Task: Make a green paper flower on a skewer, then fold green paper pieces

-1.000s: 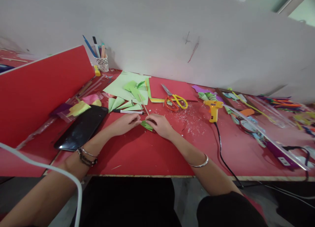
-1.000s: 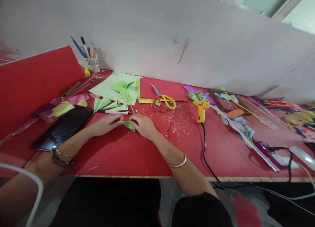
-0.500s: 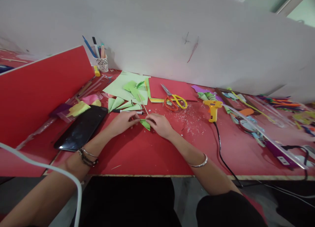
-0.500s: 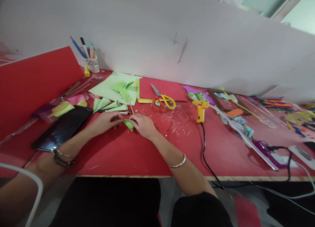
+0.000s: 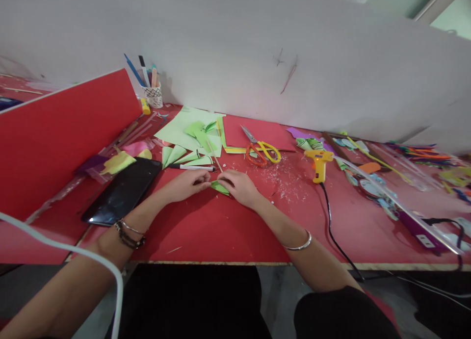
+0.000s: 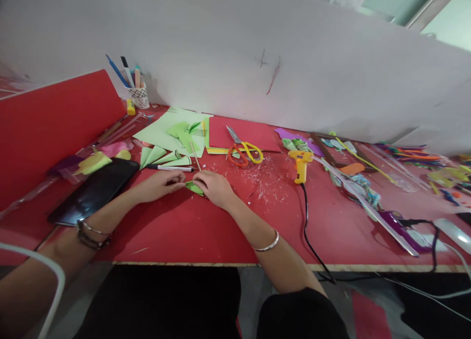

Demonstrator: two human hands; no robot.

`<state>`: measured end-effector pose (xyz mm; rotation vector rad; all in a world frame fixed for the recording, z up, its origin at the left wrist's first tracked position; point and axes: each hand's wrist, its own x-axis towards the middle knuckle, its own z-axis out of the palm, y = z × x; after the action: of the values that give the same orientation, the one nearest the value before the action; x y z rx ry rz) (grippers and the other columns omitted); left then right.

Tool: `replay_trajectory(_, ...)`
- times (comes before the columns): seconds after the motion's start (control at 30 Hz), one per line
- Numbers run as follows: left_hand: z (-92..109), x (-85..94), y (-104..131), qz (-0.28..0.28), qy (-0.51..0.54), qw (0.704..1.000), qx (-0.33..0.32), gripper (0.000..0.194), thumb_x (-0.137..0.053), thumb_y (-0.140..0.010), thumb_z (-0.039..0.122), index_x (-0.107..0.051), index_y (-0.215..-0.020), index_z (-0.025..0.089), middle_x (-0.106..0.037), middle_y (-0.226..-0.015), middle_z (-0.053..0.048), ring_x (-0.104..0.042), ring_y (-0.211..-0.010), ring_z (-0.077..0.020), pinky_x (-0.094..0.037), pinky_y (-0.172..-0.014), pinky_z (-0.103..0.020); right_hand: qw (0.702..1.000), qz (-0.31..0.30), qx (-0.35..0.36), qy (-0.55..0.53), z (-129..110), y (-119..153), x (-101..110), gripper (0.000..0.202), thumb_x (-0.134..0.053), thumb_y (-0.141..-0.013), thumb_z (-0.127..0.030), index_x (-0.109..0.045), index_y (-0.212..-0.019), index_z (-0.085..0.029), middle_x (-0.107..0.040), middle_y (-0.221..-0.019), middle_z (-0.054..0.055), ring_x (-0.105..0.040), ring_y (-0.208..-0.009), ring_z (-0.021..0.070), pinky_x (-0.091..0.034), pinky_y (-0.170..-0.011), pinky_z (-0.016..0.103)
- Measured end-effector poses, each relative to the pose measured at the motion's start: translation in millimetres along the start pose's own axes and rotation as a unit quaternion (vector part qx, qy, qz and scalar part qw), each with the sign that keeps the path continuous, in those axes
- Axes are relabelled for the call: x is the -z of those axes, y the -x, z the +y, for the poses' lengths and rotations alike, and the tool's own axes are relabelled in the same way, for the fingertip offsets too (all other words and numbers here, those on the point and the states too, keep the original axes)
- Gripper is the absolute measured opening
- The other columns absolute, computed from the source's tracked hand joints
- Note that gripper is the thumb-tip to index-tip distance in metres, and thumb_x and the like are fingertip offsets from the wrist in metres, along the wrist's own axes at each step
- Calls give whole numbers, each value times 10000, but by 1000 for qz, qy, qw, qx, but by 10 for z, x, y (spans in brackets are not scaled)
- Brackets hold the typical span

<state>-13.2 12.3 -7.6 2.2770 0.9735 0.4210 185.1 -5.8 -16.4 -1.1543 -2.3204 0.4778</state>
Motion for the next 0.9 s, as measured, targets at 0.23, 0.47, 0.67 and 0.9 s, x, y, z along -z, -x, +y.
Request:
replay_trajectory(0.23, 16, -10, 8, -14, 2, 1000, 19, 240, -361, -841, 369, -398, -714, 169, -389, -599, 41, -356, -539, -100, -266, -499, -203, 1000, 2, 3, 1, 6, 5, 0, 184, -409, -863, -271, -563, -866, -170, -589, -849, 32, -519, -767, 120, -362, -681, 212)
replay_trajectory(0.47, 86, -7, 15, 13, 13, 1000, 5, 236, -330, -854, 347, -351, -693, 176, -375, -644, 30, -351, -576, -107, -287, -534, -211, 1000, 11, -2, -2, 14, 1, 0, 187, -398, -866, -265, -563, -881, -177, -595, -878, 33, -529, -790, 125, -367, -691, 217)
replay_trajectory(0.67, 113, -15, 2, 83, 93, 992, 21, 229, -330, -858, 369, -372, -736, 180, -368, -596, 55, -351, -518, -86, -309, -521, -196, 1000, 18, -3, -11, 0, -9, 2, 181, -406, -860, -253, -569, -869, -175, -605, -852, 36, -529, -755, 124, -371, -678, 217)
replay_trajectory(0.9, 46, -23, -22, 96, 96, 989, 52, 243, -427, -815, 363, -552, -826, 155, -516, -592, 33, -448, -505, -85, -351, -498, -186, 1000, 24, -9, -17, 2, -5, -1, 182, -407, -859, -255, -572, -885, -182, -607, -870, 38, -539, -780, 126, -378, -700, 221)
